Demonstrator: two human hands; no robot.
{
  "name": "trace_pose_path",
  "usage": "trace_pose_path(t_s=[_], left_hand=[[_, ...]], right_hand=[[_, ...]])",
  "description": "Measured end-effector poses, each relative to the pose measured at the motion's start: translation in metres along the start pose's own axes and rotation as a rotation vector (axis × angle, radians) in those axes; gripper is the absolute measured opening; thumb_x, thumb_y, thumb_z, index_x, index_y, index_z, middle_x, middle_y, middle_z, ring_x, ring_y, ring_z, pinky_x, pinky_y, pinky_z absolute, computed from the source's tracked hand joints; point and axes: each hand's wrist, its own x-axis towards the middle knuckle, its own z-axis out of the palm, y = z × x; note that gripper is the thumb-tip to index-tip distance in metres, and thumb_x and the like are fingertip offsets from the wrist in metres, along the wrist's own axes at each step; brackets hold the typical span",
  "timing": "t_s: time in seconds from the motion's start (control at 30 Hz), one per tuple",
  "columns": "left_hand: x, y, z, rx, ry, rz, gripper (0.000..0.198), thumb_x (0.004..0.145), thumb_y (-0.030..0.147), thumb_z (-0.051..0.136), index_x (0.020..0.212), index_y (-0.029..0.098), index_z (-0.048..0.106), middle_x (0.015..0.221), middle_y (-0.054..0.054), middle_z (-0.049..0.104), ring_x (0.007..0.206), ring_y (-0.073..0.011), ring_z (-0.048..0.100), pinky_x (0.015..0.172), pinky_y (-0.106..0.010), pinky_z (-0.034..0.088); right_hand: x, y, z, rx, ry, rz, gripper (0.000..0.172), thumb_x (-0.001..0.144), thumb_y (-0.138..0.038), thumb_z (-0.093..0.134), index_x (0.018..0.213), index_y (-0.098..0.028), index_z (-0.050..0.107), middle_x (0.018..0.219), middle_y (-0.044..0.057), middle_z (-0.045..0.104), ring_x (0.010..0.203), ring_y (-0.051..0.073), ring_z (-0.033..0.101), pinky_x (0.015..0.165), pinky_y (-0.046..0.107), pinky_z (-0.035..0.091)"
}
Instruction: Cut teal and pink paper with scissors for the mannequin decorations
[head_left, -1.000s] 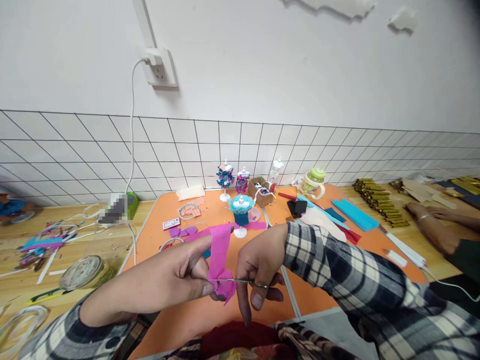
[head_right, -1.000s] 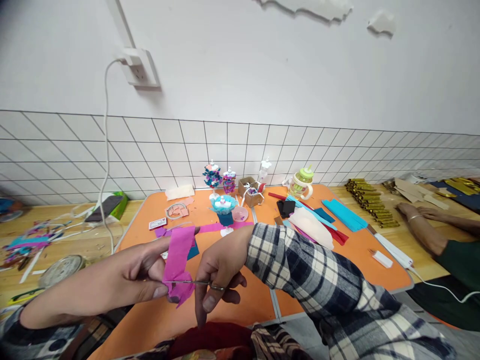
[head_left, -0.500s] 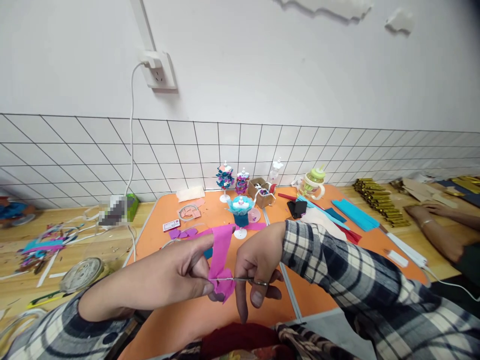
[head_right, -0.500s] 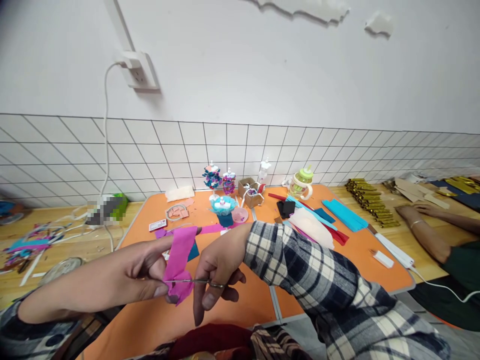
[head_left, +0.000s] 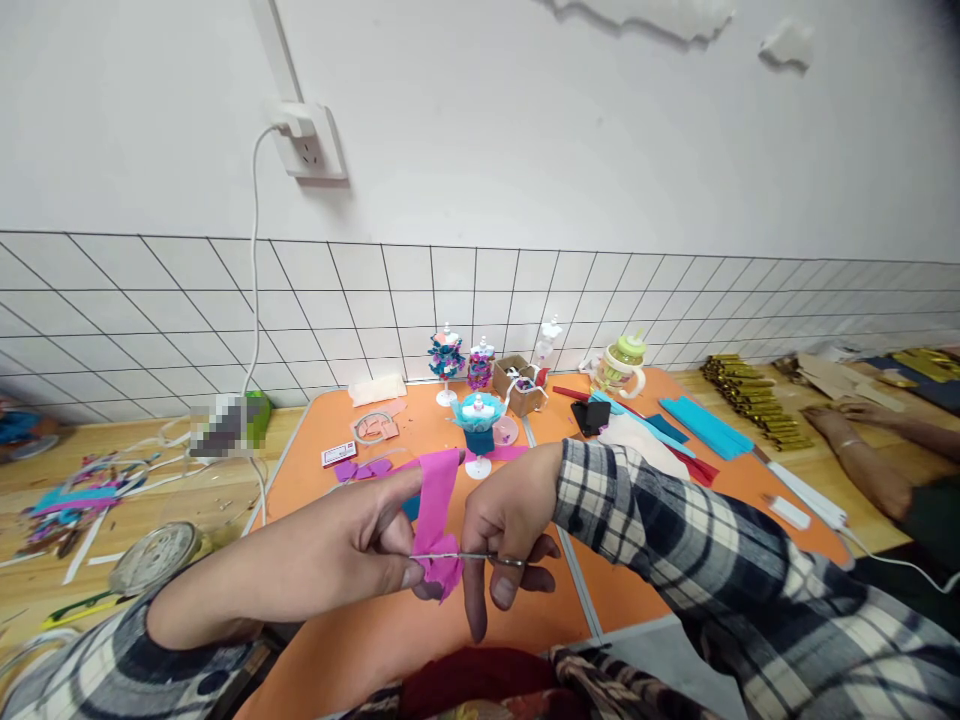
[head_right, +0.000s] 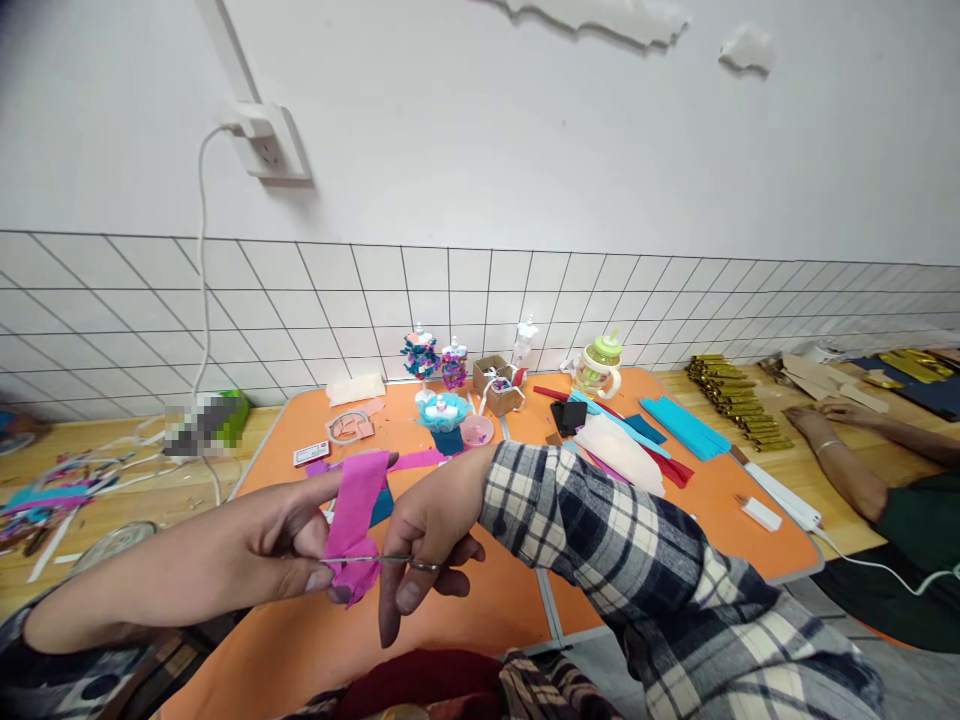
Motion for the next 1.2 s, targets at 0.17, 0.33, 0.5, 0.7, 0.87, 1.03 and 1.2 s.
trace_pose_path(t_s=[0.17, 0.33, 0.5, 0.7, 0.87, 1.03, 1.2], left_hand=[[0.001, 0.001, -0.001, -0.019, -0.004, 0.012, 0.084, 0.087, 0.036, 0.074, 0.159, 0.027, 0.031, 0.078, 0.002, 0.077, 0.074, -0.0175, 0.068, 0.066, -0.024, 0.048], [0.002, -0.001, -0.004, 0.023, 0.048, -0.008, 0.086, 0.086, 0.037, 0.073, 0.159, 0.024, 0.03, 0.072, 0.004, 0.073, 0.065, -0.0154, 0.062, 0.057, -0.021, 0.039], [0.005, -0.007, -0.007, 0.027, 0.075, -0.024, 0.09, 0.085, 0.039, 0.073, 0.159, 0.019, 0.026, 0.071, 0.004, 0.072, 0.059, -0.0134, 0.055, 0.053, -0.021, 0.034], [0.003, -0.013, -0.014, -0.027, 0.162, 0.065, 0.086, 0.088, 0.039, 0.073, 0.159, 0.021, 0.026, 0.074, 0.001, 0.075, 0.071, -0.018, 0.065, 0.065, -0.026, 0.042], [0.005, -0.02, -0.014, -0.052, 0.266, 0.111, 0.082, 0.09, 0.048, 0.071, 0.156, 0.022, 0.03, 0.079, -0.001, 0.076, 0.069, -0.0184, 0.065, 0.061, -0.026, 0.045], [0.02, -0.027, -0.004, -0.101, 0.235, 0.176, 0.091, 0.09, 0.049, 0.071, 0.161, 0.026, 0.019, 0.08, 0.0, 0.077, 0.085, -0.022, 0.07, 0.074, -0.03, 0.05], [0.028, -0.027, 0.002, -0.078, 0.281, 0.161, 0.098, 0.09, 0.048, 0.069, 0.164, 0.028, 0.007, 0.078, 0.0, 0.077, 0.084, -0.0235, 0.071, 0.079, -0.033, 0.052]], right_hand=[[0.0, 0.002, -0.004, -0.005, 0.003, -0.026, 0.049, 0.085, -0.049, 0.077, 0.122, -0.017, 0.073, 0.06, -0.002, 0.066, 0.047, 0.008, 0.057, 0.045, 0.014, 0.044], [0.0, 0.005, -0.004, -0.014, 0.059, -0.021, 0.055, 0.083, -0.051, 0.078, 0.127, -0.018, 0.071, 0.062, -0.003, 0.067, 0.045, 0.007, 0.056, 0.046, 0.014, 0.044], [0.001, 0.006, -0.005, -0.004, 0.083, -0.017, 0.058, 0.083, -0.051, 0.077, 0.13, -0.018, 0.069, 0.063, -0.002, 0.07, 0.042, 0.007, 0.052, 0.046, 0.016, 0.046], [-0.03, 0.019, 0.011, 0.022, 0.272, 0.107, 0.058, 0.075, -0.039, 0.085, 0.128, -0.022, 0.07, 0.085, 0.001, 0.078, 0.064, 0.012, 0.069, 0.053, 0.018, 0.051], [-0.042, 0.047, 0.028, 0.099, 0.984, -0.209, 0.05, 0.077, -0.048, 0.08, 0.113, -0.012, 0.073, 0.083, 0.007, 0.076, 0.06, 0.011, 0.064, 0.047, 0.017, 0.046], [0.008, 0.038, 0.03, 0.335, 1.327, -0.568, 0.07, 0.075, -0.063, 0.078, 0.124, -0.015, 0.068, 0.104, 0.013, 0.075, 0.098, 0.021, 0.07, 0.073, 0.029, 0.058], [0.036, 0.022, 0.025, 0.427, 1.388, -0.687, 0.077, 0.061, -0.048, 0.092, 0.127, -0.018, 0.069, 0.086, 0.003, 0.071, 0.078, 0.017, 0.068, 0.078, 0.035, 0.055]])
